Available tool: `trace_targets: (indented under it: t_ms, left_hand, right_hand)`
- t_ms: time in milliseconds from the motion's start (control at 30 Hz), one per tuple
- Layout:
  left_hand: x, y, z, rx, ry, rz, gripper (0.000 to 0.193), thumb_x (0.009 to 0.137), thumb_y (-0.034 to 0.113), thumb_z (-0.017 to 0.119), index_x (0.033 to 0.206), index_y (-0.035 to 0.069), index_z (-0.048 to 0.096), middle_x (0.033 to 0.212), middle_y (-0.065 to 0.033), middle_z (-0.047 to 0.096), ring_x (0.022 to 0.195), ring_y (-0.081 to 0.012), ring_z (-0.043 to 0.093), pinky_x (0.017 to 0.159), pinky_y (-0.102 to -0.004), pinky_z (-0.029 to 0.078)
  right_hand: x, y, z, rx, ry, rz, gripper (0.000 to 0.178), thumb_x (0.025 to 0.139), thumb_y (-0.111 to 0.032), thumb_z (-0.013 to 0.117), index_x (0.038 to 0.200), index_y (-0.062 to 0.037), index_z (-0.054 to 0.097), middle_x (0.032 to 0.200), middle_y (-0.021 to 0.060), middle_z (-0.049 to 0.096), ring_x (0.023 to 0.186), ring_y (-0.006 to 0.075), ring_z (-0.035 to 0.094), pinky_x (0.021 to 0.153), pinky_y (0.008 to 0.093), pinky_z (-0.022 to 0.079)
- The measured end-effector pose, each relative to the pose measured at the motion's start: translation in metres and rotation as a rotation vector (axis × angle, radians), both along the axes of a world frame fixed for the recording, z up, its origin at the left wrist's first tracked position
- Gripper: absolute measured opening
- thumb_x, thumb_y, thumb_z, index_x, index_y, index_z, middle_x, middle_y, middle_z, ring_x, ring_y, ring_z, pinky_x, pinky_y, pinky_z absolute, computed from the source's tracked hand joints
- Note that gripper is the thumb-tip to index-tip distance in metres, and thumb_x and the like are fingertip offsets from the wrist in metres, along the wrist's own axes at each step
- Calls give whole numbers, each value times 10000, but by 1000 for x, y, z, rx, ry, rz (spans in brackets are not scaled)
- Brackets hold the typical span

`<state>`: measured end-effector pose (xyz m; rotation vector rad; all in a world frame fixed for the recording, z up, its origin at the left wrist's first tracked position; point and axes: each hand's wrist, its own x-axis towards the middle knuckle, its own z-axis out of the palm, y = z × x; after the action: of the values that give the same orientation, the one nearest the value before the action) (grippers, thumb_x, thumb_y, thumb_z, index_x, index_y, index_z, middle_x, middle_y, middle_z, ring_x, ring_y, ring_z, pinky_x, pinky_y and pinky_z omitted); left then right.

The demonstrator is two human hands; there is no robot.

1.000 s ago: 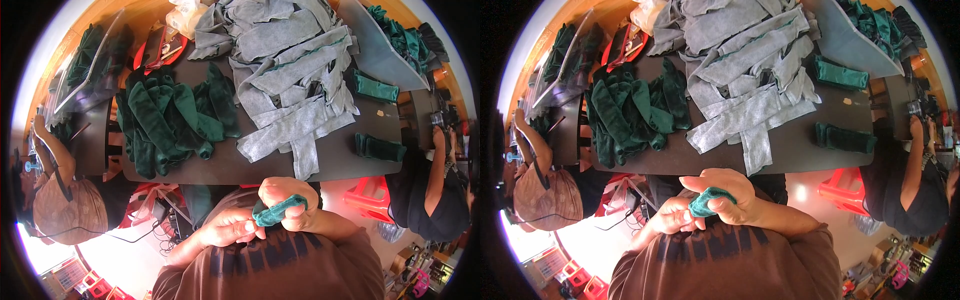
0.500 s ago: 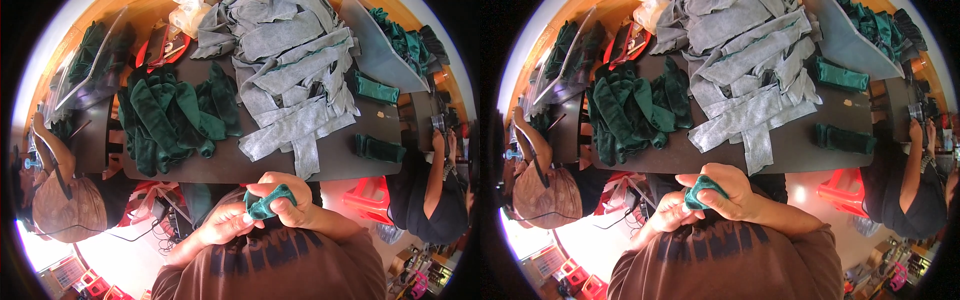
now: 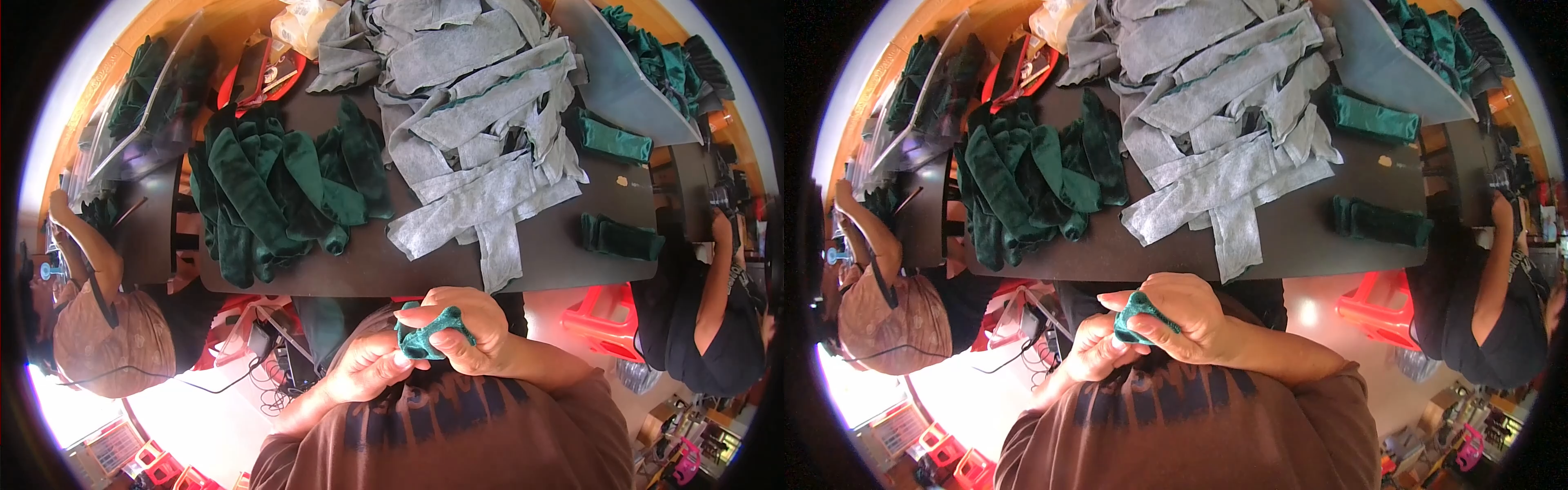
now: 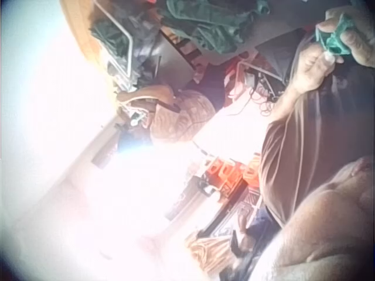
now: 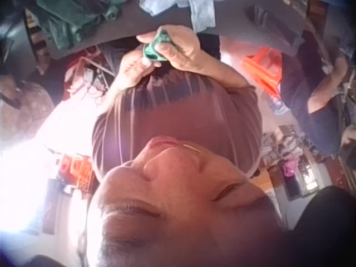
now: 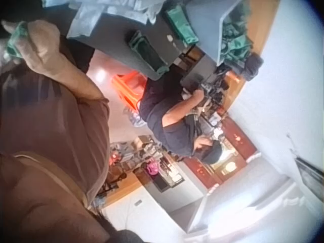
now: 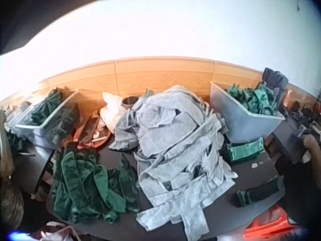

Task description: The recorder is turning fabric pieces right-side out using a wooden stick as a tool.

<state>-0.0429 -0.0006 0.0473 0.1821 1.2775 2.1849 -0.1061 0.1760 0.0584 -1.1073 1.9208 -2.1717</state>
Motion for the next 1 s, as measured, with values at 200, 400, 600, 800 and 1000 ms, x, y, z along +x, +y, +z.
trace_targets:
  t_ms: [200, 400, 600, 800, 1000]
  left_hand:
    - [-2, 0, 5, -39, -24, -6, 326, 900, 272, 476, 874, -35, 582, 567, -9, 463, 464, -70, 347, 453, -225, 264]
    - [-7, -5, 4, -97, 54, -56, 336, 920, 275, 444, 884, -30, 578, 601, 7, 459, 503, -59, 372, 471, -208, 302]
    - [-4, -4, 5, -145, 109, -13, 349, 908, 282, 459, 854, -44, 570, 592, -15, 479, 464, -66, 367, 450, -214, 289]
    - [0, 0, 2, -74, 58, 38, 350, 896, 286, 480, 867, -52, 560, 615, -16, 501, 472, -57, 365, 450, -210, 275]
    - [-6, -3, 4, -74, 53, 3, 321, 915, 258, 455, 893, -40, 570, 612, 11, 471, 507, -52, 373, 479, -202, 299]
  right_hand:
    - [-4, 3, 3, 22, 20, 11, 320, 890, -202, 458, 1040, 61, 562, 642, 99, 530, 505, 198, 484, 485, 303, 384]
    - [-2, 3, 9, -40, -81, -52, 340, 878, -214, 469, 1050, 64, 563, 635, 85, 536, 514, 153, 488, 472, 280, 370]
    - [0, 0, 3, -20, -92, 13, 333, 888, -221, 466, 1035, 60, 569, 620, 83, 531, 502, 165, 485, 472, 286, 368]
    - [1, -2, -1, 6, -36, 34, 313, 892, -215, 472, 1017, 52, 577, 616, 82, 527, 496, 184, 479, 483, 297, 371]
    - [-1, 0, 2, -40, -51, 6, 312, 883, -207, 480, 1026, 53, 577, 634, 83, 531, 507, 172, 485, 477, 292, 369]
